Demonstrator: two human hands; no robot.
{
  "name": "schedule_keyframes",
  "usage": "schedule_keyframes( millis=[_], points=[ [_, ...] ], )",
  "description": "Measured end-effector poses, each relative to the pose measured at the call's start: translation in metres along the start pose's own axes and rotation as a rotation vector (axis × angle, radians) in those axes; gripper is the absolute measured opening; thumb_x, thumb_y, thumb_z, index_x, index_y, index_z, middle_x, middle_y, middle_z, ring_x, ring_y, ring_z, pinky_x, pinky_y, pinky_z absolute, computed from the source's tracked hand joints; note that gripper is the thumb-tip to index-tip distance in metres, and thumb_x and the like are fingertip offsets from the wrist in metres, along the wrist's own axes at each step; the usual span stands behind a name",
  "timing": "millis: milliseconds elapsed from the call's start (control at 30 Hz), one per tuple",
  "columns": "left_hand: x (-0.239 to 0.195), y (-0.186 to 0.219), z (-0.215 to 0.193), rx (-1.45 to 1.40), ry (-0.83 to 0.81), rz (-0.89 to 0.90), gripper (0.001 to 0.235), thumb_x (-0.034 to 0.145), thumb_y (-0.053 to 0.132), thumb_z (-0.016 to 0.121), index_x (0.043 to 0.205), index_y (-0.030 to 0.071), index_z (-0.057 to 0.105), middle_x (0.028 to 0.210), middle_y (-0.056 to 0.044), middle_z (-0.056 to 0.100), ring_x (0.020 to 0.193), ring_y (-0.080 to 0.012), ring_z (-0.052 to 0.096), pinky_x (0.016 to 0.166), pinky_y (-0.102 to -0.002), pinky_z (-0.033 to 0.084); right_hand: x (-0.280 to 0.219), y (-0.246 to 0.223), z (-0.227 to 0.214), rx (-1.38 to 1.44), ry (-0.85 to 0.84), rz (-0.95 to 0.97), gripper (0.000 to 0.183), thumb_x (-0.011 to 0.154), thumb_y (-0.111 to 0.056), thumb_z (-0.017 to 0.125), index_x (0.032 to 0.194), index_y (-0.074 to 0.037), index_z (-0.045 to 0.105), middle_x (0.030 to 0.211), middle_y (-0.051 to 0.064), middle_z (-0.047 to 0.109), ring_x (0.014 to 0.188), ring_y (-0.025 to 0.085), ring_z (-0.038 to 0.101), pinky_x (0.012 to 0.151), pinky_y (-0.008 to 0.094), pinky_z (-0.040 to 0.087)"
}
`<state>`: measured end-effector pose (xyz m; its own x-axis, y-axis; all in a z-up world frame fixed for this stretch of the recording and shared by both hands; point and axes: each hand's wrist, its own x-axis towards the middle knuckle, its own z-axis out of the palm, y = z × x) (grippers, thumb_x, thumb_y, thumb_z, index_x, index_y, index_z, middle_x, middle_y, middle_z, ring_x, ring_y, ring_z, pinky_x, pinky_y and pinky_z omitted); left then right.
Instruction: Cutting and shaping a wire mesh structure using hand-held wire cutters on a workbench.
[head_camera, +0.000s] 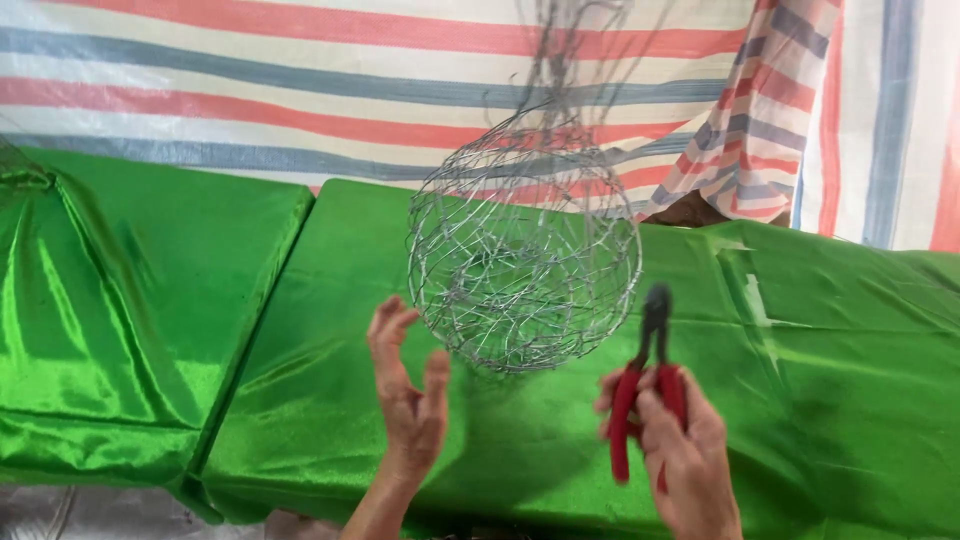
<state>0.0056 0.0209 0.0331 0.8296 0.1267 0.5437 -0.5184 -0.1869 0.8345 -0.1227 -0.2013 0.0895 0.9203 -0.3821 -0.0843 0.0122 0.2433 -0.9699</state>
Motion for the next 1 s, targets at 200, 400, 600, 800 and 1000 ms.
schedule_keyframes(
  millis=[200,400,600,800,1000],
  points=[
    [0.050,-0.025,0.009,-0.313,0.044,-0.700,0.069,0.104,0.062,0.039,0.156,0.017,0.039,0.165,-0.022,0.031,0.151,-0.0418,0.034,0.118,-0.060,0.028,0.104,0.014,-0.032,-0.050,0.294,-0.308,0.020,0.104,-0.006,0.053,0.123,-0.001,0.051,0.114,0.022,0.067,0.100,0.033,0.071,0.074,0.050,0.063],
    [0.067,-0.052,0.028,-0.556,-0.085,-0.768,0.075,0.108,0.057,0.036,0.165,0.010,0.027,0.169,-0.029,0.021,0.150,-0.0511,0.031,0.116,-0.070,0.028,0.165,0.051,-0.040,0.050,0.193,-0.227,0.017,0.102,-0.008,0.058,0.119,-0.005,0.056,0.115,0.017,0.066,0.110,0.036,0.069,0.078,0.061,0.063],
    [0.078,-0.052,0.025,-0.383,-0.197,-0.722,0.063,0.110,0.049,0.028,0.158,0.011,0.042,0.157,-0.027,0.043,0.141,-0.0464,0.049,0.109,-0.064,0.046,0.135,0.025,-0.024,0.054,0.211,-0.250,0.013,0.103,-0.007,0.056,0.115,-0.004,0.056,0.107,0.014,0.061,0.108,0.035,0.070,0.075,0.053,0.066],
    [0.127,-0.089,0.017,-0.646,-0.233,-0.902,0.062,0.097,0.053,0.041,0.145,0.018,0.056,0.141,-0.016,0.057,0.123,-0.0352,0.061,0.091,-0.054,0.055,0.079,0.014,-0.004,-0.098,0.259,-0.285,0.017,0.103,-0.007,0.052,0.119,0.000,0.054,0.121,0.025,0.064,0.115,0.037,0.068,0.079,0.054,0.066],
    [0.163,-0.061,0.016,-0.537,-0.276,-0.889,0.039,0.099,0.036,0.044,0.128,0.013,0.056,0.135,-0.020,0.071,0.117,-0.0322,0.072,0.087,-0.048,0.059,0.050,0.050,0.019,-0.063,0.216,-0.276,0.014,0.105,-0.008,0.048,0.117,-0.002,0.051,0.127,0.025,0.063,0.118,0.034,0.071,0.091,0.048,0.069]
  ],
)
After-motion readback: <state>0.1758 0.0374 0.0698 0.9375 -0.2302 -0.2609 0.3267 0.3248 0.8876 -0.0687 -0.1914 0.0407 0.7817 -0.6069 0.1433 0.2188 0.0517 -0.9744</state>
